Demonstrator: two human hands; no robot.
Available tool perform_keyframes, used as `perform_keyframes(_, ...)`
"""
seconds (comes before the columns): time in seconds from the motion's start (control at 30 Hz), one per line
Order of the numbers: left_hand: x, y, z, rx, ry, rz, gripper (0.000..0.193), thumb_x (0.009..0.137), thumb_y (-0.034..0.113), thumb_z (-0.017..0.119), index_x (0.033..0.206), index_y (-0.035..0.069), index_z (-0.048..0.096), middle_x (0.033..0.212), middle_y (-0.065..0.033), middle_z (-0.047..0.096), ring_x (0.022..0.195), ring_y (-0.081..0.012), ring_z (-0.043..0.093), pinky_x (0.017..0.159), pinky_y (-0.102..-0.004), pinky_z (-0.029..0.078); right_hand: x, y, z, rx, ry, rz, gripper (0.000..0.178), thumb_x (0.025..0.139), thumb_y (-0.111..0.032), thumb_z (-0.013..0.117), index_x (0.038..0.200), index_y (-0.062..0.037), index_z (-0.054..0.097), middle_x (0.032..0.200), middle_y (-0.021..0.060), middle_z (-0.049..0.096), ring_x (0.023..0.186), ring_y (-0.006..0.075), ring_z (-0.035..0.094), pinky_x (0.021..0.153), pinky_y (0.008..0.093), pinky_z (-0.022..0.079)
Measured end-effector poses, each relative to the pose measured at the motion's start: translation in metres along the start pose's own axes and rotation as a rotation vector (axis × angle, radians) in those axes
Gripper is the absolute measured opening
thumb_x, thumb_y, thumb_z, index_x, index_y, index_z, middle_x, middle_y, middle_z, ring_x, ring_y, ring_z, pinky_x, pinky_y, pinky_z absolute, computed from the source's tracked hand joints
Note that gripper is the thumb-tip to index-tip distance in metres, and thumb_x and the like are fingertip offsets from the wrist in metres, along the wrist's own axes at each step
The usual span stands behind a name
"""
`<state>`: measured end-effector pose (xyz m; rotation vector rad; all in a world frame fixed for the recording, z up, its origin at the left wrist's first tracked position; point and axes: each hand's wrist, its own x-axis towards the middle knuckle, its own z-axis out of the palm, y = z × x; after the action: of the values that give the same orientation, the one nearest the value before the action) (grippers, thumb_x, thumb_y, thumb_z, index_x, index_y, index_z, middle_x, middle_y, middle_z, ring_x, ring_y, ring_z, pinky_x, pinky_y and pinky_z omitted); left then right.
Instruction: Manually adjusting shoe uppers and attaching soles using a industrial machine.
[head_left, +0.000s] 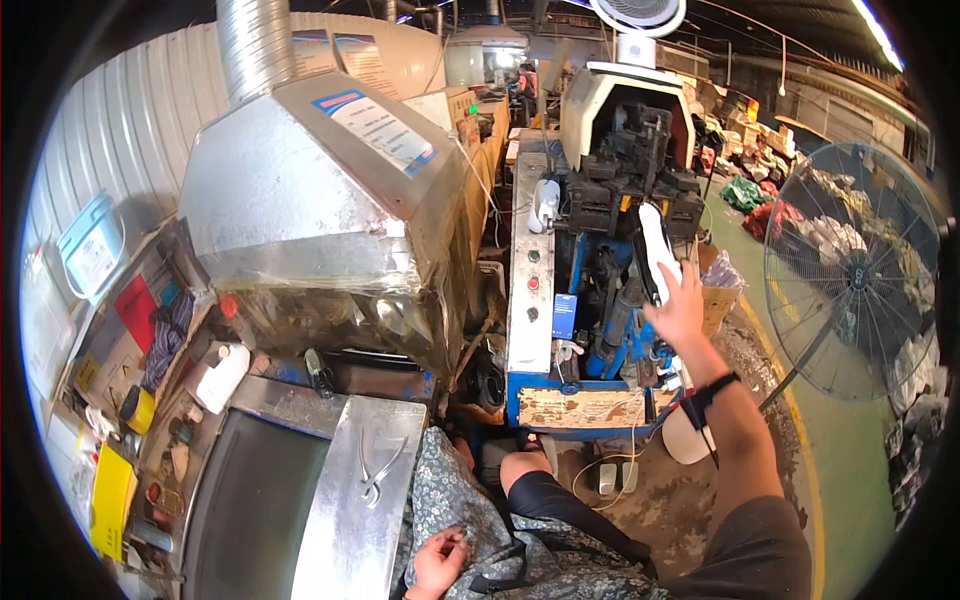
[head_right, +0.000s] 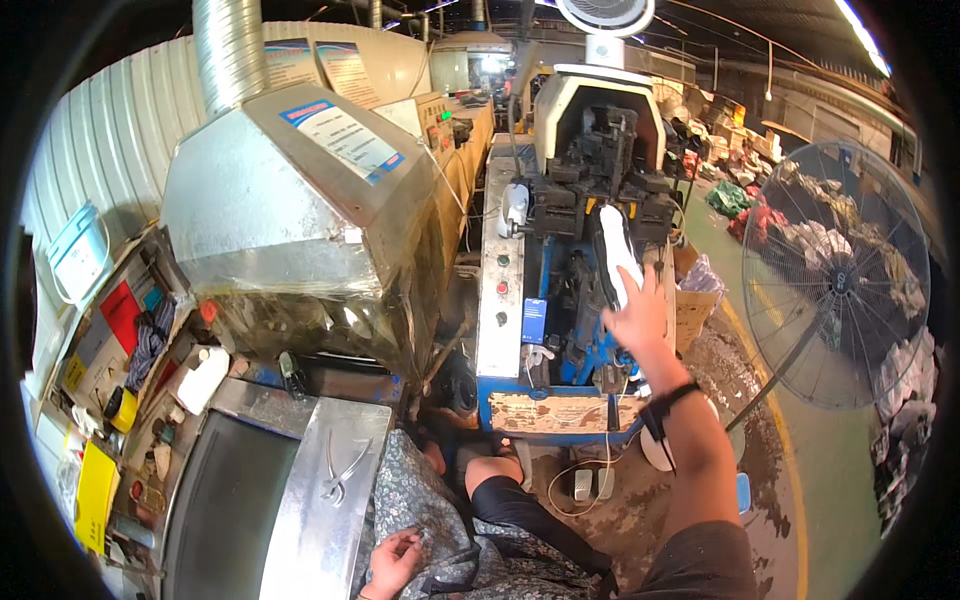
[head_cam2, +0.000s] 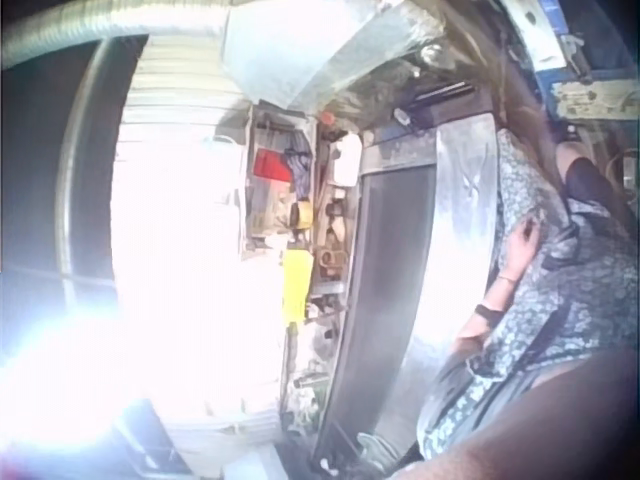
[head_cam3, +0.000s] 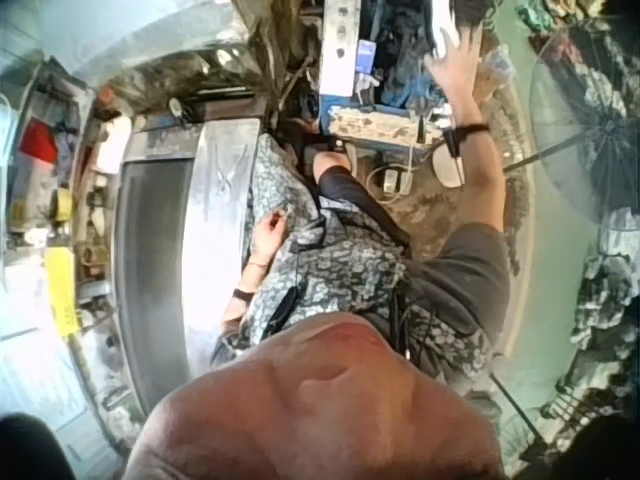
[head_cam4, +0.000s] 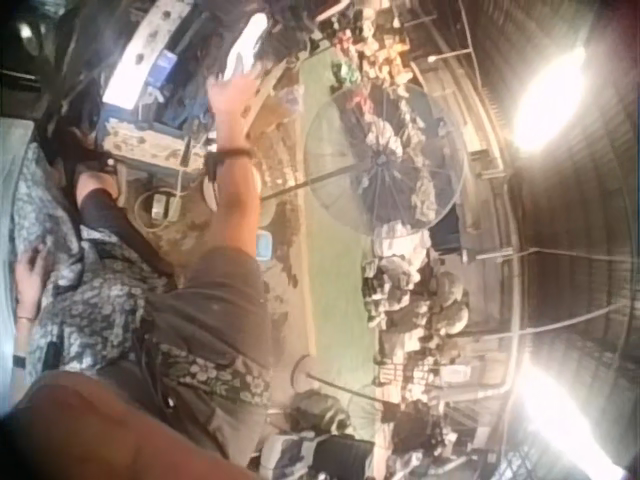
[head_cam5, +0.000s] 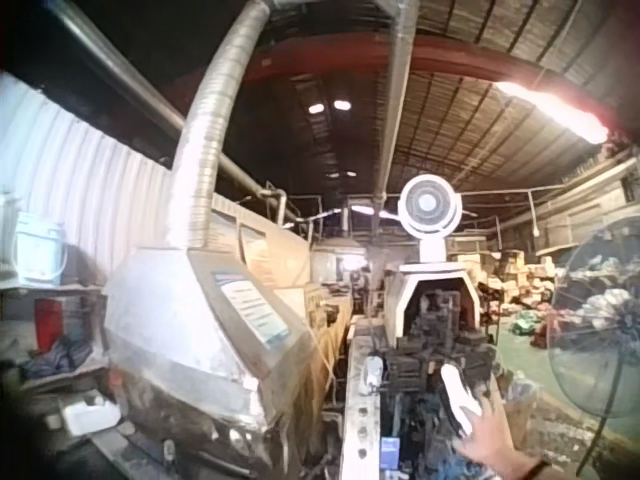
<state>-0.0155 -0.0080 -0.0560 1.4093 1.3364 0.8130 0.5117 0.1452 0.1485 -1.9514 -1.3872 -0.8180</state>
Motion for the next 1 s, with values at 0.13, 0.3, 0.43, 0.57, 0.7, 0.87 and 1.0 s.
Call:
perform_keyframes(0.13,0.019,0.025,0.005,-0.267,-0.184,0.125,0.031,0.092,0.019,0.069,0.117,0.001,0.064,0.1,-0.0033,0.067,0.085,-0.0102,0.062,0.078,-0.0263,0.051,-0.064,-0.039,-0.015,0.328,0.106,-0.189,0.076,0.062,-0.021,0.08,0.133,-0.0122,0.055,0.144,0.0285,0.04,0.123,0.048,0.048,0.103,0.0515,0.042)
perform_keyframes(0.3,0.072,0.095,0.017,-0.19,-0.087,0.344,0.049,0.098,0.031,0.062,0.135,0.001,0.052,0.131,-0.0133,0.059,0.125,-0.0234,0.054,0.107,-0.0348,0.04,-0.157,-0.17,-0.05,0.907,-0.021,-0.266,0.082,0.065,-0.023,0.084,0.136,-0.0077,0.048,0.146,0.031,0.037,0.13,0.0484,0.044,0.107,0.0508,0.038)
perform_keyframes(0.43,0.079,0.114,0.001,-1.213,0.162,-0.11,0.067,0.1,0.059,0.039,0.133,0.004,0.055,0.124,-0.0144,0.064,0.111,-0.0284,0.062,0.098,-0.0453,0.048,-0.209,-0.234,-0.089,1.086,-0.642,-0.668,0.098,0.075,-0.044,0.083,0.148,-0.0055,0.031,0.151,0.0336,0.026,0.133,0.0509,0.038,0.106,0.0525,0.037)
perform_keyframes(0.57,0.039,0.079,-0.034,-1.202,0.023,-0.323,0.032,0.099,0.031,0.055,0.114,0.004,0.064,0.1,-0.0106,0.069,0.087,-0.0229,0.068,0.076,-0.035,0.058,-0.206,-0.256,-0.083,1.49,-1.021,-0.397,0.08,0.09,-0.04,0.069,0.147,0.005,0.034,0.151,0.0236,0.037,0.132,0.0336,0.047,0.109,0.043,0.037)
perform_keyframes(0.7,0.025,0.067,-0.028,-1.283,-0.209,-0.243,0.044,0.103,0.045,0.044,0.126,0.011,0.059,0.112,-0.0022,0.068,0.096,-0.0133,0.067,0.082,-0.0286,0.057,-0.19,-0.296,-0.065,1.93,-1.245,-0.014,0.065,0.101,-0.034,0.052,0.149,0.0062,0.032,0.152,0.0162,0.038,0.14,0.0275,0.037,0.116,0.0377,0.026)
perform_keyframes(0.87,0.028,0.089,-0.029,-1.127,-0.22,-0.029,0.049,0.104,0.048,0.038,0.135,0.012,0.053,0.12,-0.0052,0.065,0.104,-0.0155,0.065,0.089,-0.0304,0.055,-0.175,-0.324,-0.076,1.737,-1.063,-0.379,0.056,0.094,-0.025,0.063,0.138,0.0039,0.047,0.146,0.0188,0.044,0.136,0.03,0.041,0.113,0.0384,0.029)
perform_keyframes(1.0,0.025,0.1,-0.034,-1.047,-0.29,-0.212,0.043,0.107,0.038,0.036,0.133,0.01,0.054,0.114,-0.0067,0.062,0.106,-0.0147,0.06,0.095,-0.0296,0.052,-0.181,-0.308,-0.091,1.587,-0.83,-0.409,0.039,0.084,-0.009,0.059,0.122,0.0015,0.054,0.134,0.0226,0.051,0.125,0.0342,0.049,0.108,0.0413,0.036)
